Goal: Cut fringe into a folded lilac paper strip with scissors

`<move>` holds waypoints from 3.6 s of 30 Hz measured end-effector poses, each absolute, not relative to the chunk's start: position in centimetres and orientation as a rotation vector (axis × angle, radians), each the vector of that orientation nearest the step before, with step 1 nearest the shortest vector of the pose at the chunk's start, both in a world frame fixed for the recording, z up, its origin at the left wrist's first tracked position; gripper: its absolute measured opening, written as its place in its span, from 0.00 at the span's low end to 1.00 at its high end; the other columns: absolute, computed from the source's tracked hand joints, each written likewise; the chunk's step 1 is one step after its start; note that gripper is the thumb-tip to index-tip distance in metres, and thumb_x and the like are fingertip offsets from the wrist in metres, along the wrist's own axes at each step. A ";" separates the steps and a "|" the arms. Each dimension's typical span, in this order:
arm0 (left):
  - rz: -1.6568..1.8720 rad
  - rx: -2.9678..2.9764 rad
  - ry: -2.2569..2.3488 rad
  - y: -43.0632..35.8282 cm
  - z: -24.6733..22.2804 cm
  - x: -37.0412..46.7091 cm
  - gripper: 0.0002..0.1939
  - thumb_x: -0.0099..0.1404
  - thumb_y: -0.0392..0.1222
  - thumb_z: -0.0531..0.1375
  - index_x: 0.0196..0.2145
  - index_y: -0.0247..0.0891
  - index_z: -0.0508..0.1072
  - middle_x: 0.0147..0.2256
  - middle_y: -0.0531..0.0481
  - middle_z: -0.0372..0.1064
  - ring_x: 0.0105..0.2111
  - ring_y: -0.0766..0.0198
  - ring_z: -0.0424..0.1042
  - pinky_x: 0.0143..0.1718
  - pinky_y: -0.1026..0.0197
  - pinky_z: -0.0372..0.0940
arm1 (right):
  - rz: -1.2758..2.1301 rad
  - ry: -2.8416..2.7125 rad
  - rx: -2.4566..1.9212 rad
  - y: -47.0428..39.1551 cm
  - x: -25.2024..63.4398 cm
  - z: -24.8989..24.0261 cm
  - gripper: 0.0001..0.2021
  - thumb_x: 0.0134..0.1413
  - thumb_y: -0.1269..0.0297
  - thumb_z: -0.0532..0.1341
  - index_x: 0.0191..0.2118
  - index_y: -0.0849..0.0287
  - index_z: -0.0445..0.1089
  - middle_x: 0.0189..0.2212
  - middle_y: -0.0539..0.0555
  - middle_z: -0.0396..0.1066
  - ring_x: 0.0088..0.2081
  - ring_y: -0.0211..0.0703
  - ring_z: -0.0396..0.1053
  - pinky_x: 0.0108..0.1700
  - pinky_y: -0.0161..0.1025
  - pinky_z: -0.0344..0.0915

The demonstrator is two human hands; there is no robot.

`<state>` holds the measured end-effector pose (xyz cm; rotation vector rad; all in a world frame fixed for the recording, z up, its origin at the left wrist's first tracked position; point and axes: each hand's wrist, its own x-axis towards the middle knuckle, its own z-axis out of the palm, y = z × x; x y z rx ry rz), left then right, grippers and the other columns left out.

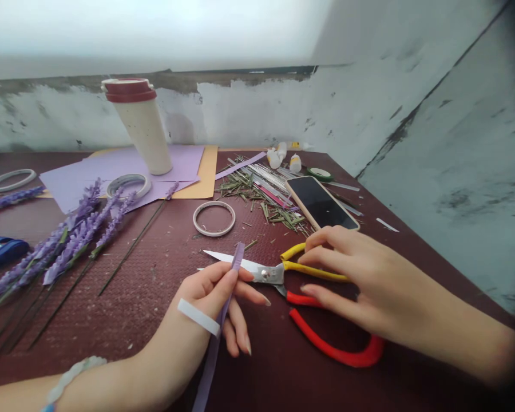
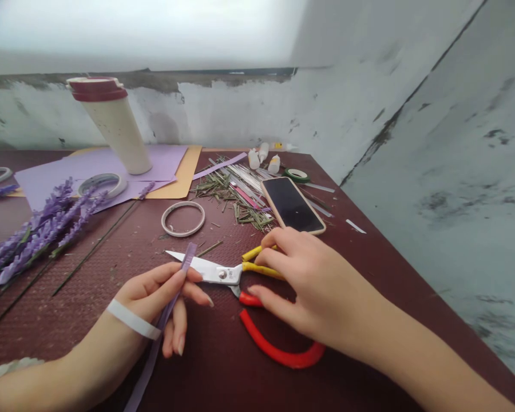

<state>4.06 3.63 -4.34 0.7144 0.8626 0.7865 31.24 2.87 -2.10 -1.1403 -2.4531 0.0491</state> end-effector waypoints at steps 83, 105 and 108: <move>0.660 0.716 0.770 3.9 -5.2 3.5 0.20 0.62 0.51 0.81 0.38 0.37 0.78 0.28 0.50 0.87 0.17 0.63 0.82 0.17 0.68 0.72 | 0.890 -2.113 -1.683 3.2 31.0 -2.7 0.20 0.55 0.49 0.75 0.49 0.49 0.74 0.50 0.56 0.78 0.51 0.60 0.79 0.51 0.51 0.79; 0.854 0.643 0.635 3.7 -6.1 3.3 0.20 0.63 0.51 0.83 0.42 0.37 0.83 0.27 0.51 0.88 0.16 0.62 0.82 0.16 0.71 0.72 | 0.355 -2.402 -1.604 1.8 30.9 -3.7 0.20 0.54 0.69 0.64 0.54 0.54 0.75 0.49 0.60 0.86 0.43 0.55 0.88 0.41 0.46 0.85; 0.908 0.647 0.588 3.9 -7.6 3.7 0.24 0.60 0.55 0.83 0.43 0.39 0.82 0.25 0.52 0.86 0.13 0.62 0.80 0.11 0.72 0.66 | 0.160 -2.475 -1.567 1.9 30.9 -3.6 0.20 0.53 0.70 0.62 0.52 0.55 0.76 0.48 0.62 0.87 0.39 0.60 0.89 0.33 0.49 0.85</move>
